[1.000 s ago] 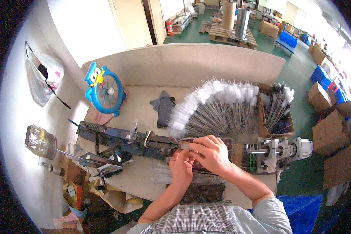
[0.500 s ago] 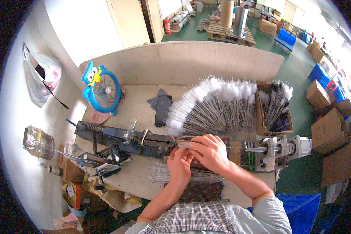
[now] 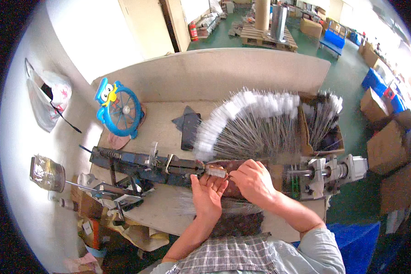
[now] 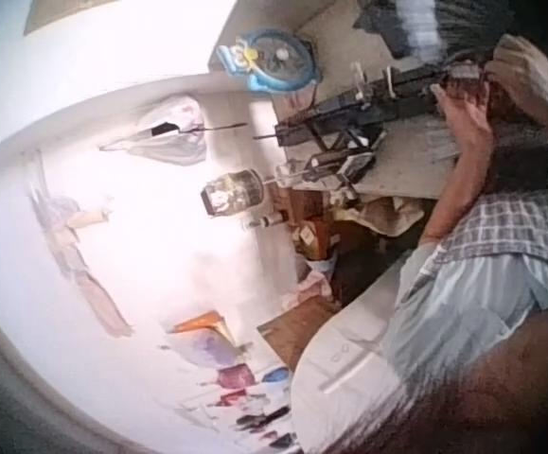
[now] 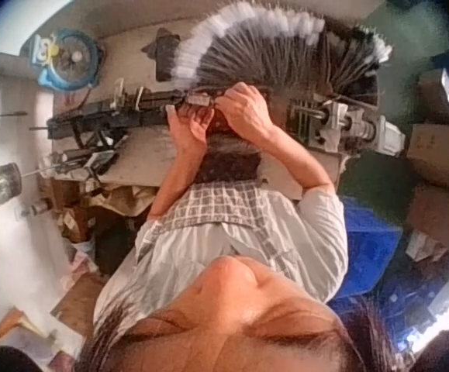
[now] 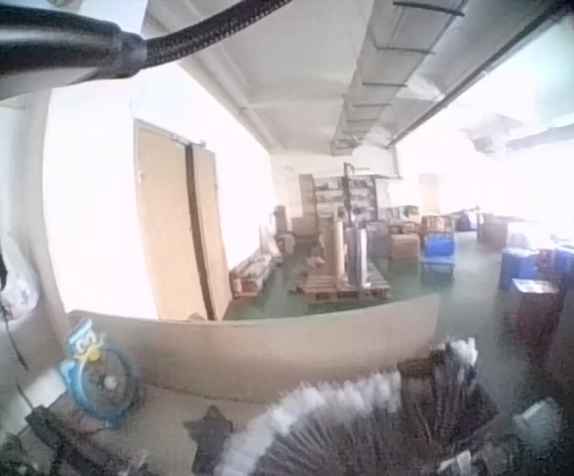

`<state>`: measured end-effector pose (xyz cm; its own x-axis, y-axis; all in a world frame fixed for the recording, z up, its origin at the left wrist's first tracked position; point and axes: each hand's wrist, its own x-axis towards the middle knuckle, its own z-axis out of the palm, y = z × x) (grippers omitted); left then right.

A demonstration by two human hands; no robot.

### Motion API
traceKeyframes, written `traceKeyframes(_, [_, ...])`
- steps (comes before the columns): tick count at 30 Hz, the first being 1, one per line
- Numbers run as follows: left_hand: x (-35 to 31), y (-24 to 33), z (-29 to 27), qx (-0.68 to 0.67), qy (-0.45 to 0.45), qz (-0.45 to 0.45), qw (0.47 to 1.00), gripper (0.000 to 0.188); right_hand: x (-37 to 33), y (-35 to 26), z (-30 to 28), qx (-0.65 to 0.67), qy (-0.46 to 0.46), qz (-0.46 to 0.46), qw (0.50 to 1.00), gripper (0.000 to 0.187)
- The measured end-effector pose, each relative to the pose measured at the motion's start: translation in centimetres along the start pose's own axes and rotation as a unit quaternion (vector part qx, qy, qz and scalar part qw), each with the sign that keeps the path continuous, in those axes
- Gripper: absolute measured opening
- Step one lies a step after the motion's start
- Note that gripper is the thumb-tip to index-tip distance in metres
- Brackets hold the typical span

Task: Manually assembling wire brushes using a specialized machine and metal rods.

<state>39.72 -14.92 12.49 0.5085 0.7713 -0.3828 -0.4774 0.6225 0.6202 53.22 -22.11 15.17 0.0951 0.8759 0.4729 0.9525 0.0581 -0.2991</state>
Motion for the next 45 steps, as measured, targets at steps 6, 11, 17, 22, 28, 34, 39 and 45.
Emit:
traceKeyframes(6, [-0.5, -0.8, -0.6, 0.061, 0.004, -0.027, 0.998, 0.061, 0.2, 0.7, -2.2, 0.101, 0.019, 0.001, 0.995, 0.018])
traceKeyframes(11, [-2.1, 0.7, -4.7, 0.200, -0.019, 0.011, 0.980, 0.045, -4.3, 1.0, -1.2, 0.187, -0.035, 0.012, 0.982, 0.024])
traceKeyframes(17, [-2.5, 7.4, -17.6, -0.011, 0.246, 0.132, 0.960, 0.027, -8.5, 1.5, 3.3, 0.043, -0.297, 0.099, 0.949, 0.018])
traceKeyframes(22, [-4.8, 15.5, -26.8, 0.066, 0.370, 0.307, 0.874, 0.037, -7.3, 1.6, 1.1, 0.036, -0.277, 0.082, 0.957, 0.012])
traceKeyframes(28, [-3.9, 18.5, -33.6, 0.042, 0.429, 0.327, 0.841, 0.045, -6.9, 1.5, -0.4, 0.031, -0.288, 0.119, 0.950, 0.011])
traceKeyframes(34, [-3.2, 10.2, -26.1, 0.034, 0.350, 0.267, 0.897, 0.025, -7.6, 2.3, -0.1, 0.029, -0.328, 0.158, 0.931, 0.016])
traceKeyframes(39, [-2.0, 2.0, -16.5, 0.078, 0.135, 0.049, 0.986, 0.026, -7.7, 2.7, 0.1, 0.023, -0.339, 0.138, 0.930, 0.018])
traceKeyframes(45, [0.4, -2.5, -6.0, 0.310, -0.021, 0.036, 0.950, 0.017, -8.5, 2.0, -0.7, 0.001, -0.310, 0.097, 0.946, 0.018])
